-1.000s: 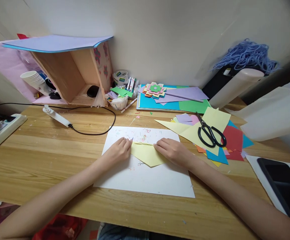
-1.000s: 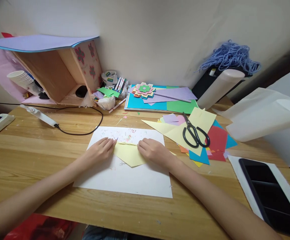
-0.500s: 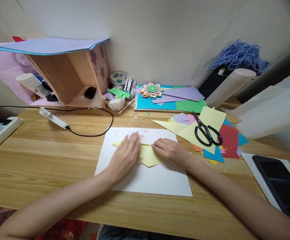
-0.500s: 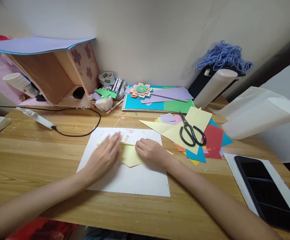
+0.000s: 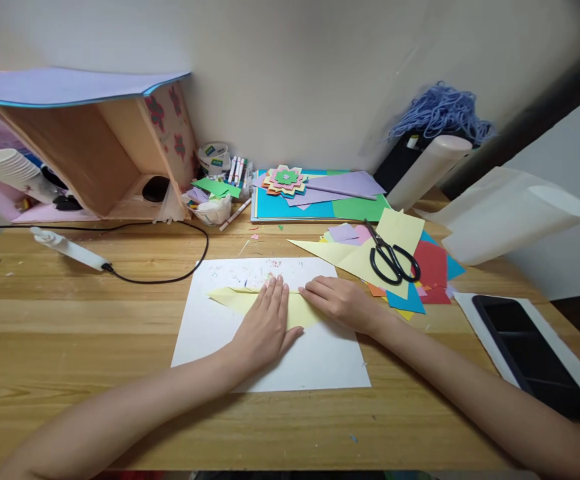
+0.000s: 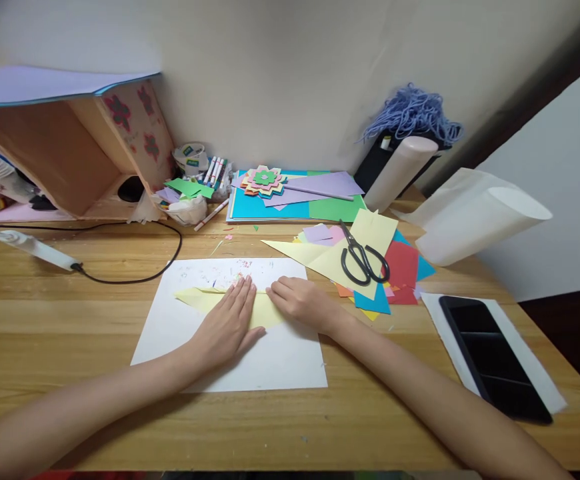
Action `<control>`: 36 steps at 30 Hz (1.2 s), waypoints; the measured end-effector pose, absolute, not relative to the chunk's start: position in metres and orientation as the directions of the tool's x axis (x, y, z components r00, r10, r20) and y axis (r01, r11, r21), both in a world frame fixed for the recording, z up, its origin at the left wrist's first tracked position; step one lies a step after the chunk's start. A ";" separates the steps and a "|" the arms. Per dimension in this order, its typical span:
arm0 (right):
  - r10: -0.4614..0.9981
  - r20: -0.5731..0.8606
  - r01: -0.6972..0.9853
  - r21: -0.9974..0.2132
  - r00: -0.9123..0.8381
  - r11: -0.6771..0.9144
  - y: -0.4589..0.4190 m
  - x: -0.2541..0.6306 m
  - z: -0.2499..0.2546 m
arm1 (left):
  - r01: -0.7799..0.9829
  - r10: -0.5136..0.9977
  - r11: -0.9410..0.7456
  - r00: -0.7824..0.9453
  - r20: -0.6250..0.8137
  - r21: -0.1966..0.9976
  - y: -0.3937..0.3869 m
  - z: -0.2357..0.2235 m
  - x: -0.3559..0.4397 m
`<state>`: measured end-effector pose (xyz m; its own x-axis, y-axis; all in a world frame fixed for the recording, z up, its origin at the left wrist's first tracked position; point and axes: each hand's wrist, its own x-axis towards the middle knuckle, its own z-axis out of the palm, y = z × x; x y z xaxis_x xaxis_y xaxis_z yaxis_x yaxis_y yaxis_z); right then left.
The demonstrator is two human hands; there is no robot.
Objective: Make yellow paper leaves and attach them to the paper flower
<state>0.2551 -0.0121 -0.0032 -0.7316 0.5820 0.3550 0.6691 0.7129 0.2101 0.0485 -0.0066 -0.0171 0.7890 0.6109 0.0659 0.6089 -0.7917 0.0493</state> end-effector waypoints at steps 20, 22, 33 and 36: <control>0.754 0.317 0.806 0.064 -0.576 0.589 -0.048 0.294 -0.011 | 0.598 0.601 -0.799 0.791 0.114 0.058 -0.006 -0.018 0.049; 0.776 0.325 0.832 0.075 -0.541 0.549 -0.051 0.297 -0.013 | 0.615 0.615 -0.788 0.780 0.111 0.045 -0.006 -0.017 0.048; 0.802 0.449 0.910 0.071 -0.394 0.408 -0.057 0.299 -0.017 | 0.693 0.692 -0.720 0.713 0.109 0.035 -0.011 -0.011 0.047; 0.781 0.509 0.912 0.021 -0.363 0.410 -0.055 0.288 -0.011 | 0.695 0.694 -0.718 0.710 0.123 0.042 -0.012 -0.012 0.046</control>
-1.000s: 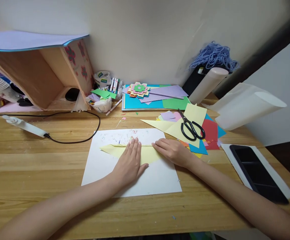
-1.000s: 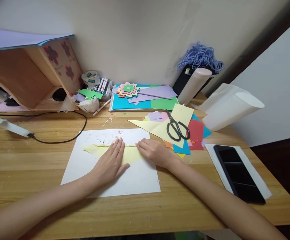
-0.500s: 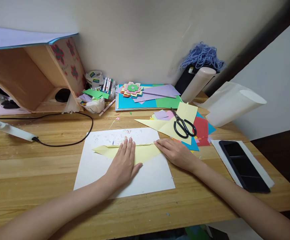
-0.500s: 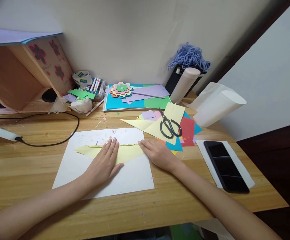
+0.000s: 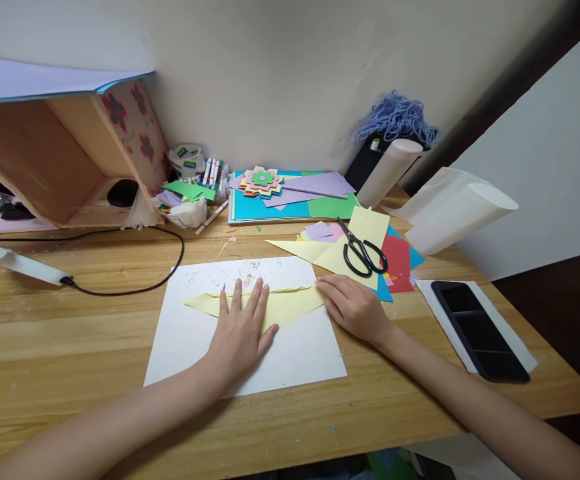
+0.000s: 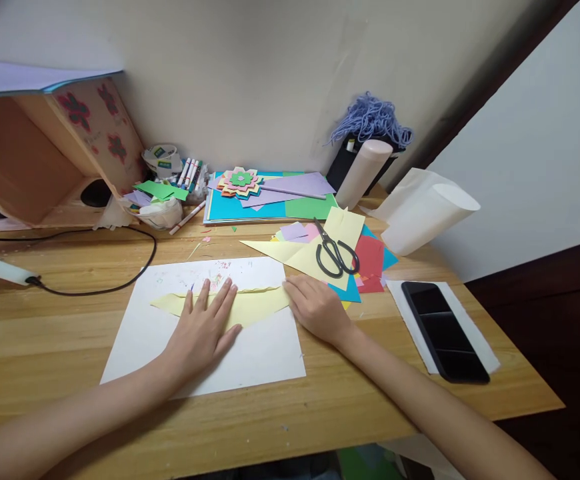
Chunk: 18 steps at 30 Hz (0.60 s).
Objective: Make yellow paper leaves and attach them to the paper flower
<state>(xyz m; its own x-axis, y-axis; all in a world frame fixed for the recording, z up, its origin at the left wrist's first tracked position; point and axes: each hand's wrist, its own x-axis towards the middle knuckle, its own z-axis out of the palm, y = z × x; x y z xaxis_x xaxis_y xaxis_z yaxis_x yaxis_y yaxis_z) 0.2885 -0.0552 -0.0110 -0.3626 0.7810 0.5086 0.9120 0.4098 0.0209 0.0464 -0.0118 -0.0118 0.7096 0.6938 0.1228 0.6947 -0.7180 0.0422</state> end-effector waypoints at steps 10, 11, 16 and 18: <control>0.780 0.385 0.792 -0.172 -0.494 0.586 -0.041 0.247 -0.010 | 0.732 0.736 -0.677 0.676 0.041 0.077 -0.010 -0.006 0.042; 0.781 0.392 0.794 -0.175 -0.486 0.582 -0.042 0.248 -0.012 | 0.739 0.743 -0.669 0.667 0.049 0.077 -0.010 -0.006 0.041; 0.750 0.482 0.812 -0.124 -0.453 0.570 -0.044 0.270 -0.011 | 0.750 0.754 -0.657 0.652 0.084 0.082 -0.008 -0.007 0.038; 0.723 0.511 0.807 -0.091 -0.465 0.583 -0.044 0.283 -0.009 | 0.751 0.756 -0.654 0.651 0.070 0.088 -0.008 -0.007 0.038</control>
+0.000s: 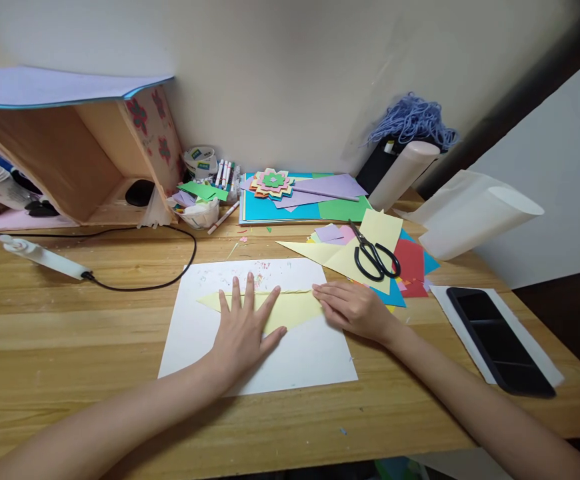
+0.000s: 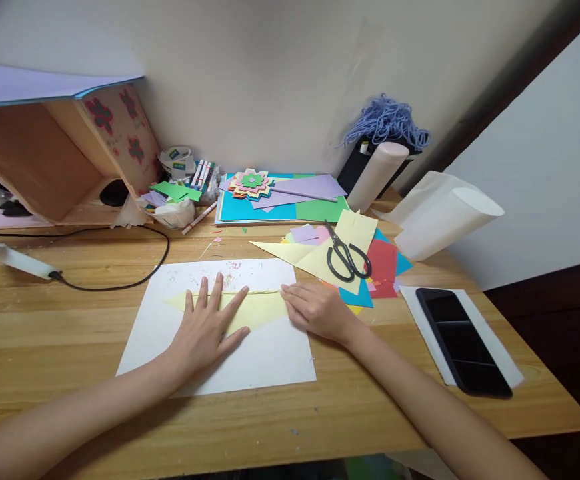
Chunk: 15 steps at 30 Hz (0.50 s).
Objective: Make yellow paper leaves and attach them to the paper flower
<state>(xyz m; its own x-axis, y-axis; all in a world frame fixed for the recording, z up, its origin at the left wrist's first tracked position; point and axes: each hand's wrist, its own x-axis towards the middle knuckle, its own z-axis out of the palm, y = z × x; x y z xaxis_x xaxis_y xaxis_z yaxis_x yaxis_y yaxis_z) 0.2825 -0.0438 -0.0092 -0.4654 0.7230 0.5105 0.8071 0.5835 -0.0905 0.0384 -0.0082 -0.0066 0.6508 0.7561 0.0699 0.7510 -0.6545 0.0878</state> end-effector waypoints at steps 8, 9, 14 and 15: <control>0.801 0.471 0.877 -0.110 -0.369 0.468 -0.039 0.310 -0.004 | 0.776 0.780 -0.624 0.626 0.005 0.089 -0.007 -0.005 0.039; 0.802 0.459 0.866 -0.123 -0.382 0.484 -0.039 0.309 -0.003 | 0.774 0.777 -0.627 0.629 0.013 0.089 -0.007 -0.006 0.039; 0.768 0.405 0.800 -0.131 -0.496 0.585 -0.037 0.309 0.000 | 0.730 0.734 -0.679 0.676 0.067 0.077 -0.004 -0.003 0.039; 0.772 0.402 0.801 -0.139 -0.492 0.583 -0.037 0.309 -0.001 | 0.712 0.717 -0.698 0.693 0.076 0.081 -0.001 -0.001 0.039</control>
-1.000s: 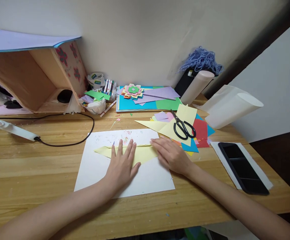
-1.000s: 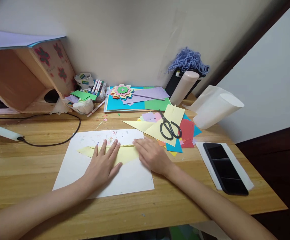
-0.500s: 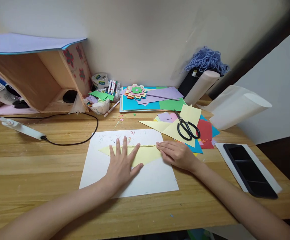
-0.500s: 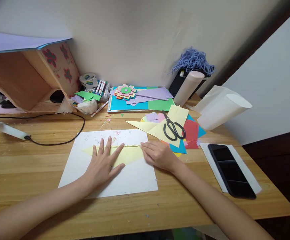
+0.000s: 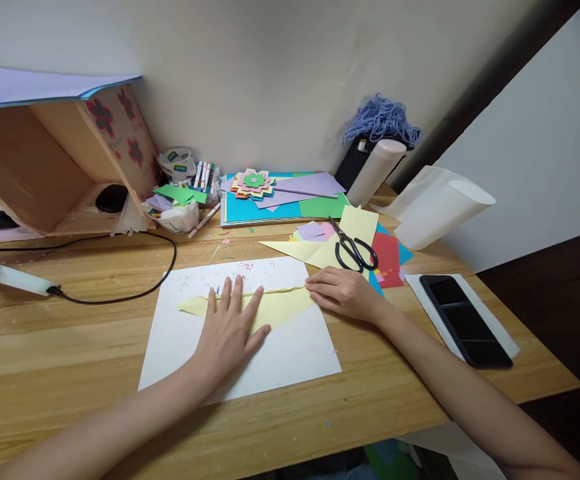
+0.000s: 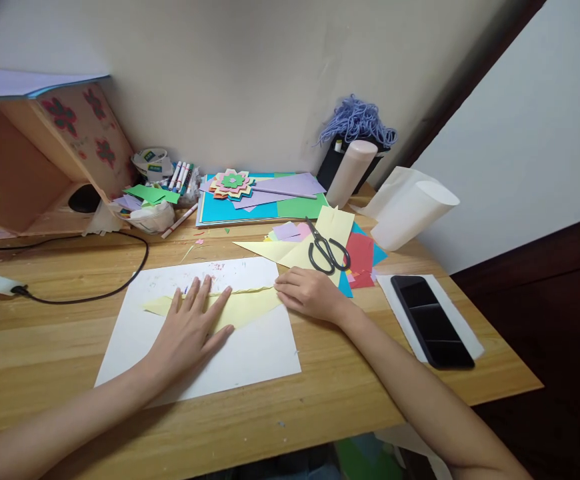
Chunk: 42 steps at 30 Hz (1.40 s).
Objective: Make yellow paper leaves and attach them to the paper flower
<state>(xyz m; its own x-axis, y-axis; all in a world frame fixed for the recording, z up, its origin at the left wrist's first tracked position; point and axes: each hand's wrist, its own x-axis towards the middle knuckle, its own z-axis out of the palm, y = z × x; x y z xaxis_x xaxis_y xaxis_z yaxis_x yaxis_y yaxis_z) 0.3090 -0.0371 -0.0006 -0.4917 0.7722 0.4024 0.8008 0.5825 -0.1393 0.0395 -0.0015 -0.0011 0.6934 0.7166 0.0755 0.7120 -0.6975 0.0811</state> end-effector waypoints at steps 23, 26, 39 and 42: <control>0.791 0.501 0.775 -0.319 -0.351 0.546 -0.039 0.239 0.003 | 0.653 0.728 -0.531 0.678 -0.104 0.539 0.031 0.034 0.028; 0.747 0.528 0.774 -0.237 -0.404 0.587 -0.032 0.222 0.019 | 0.627 0.723 -0.668 0.674 0.151 0.400 0.020 0.047 0.029; 0.719 0.525 0.768 -0.176 -0.456 0.616 -0.015 0.224 -0.002 | 0.574 0.623 -0.781 0.694 0.362 0.243 0.021 0.005 0.028; 0.778 0.447 0.750 -0.292 -0.442 0.594 -0.013 0.225 -0.013 | 0.631 0.743 -0.661 0.629 0.231 0.406 0.023 0.001 0.032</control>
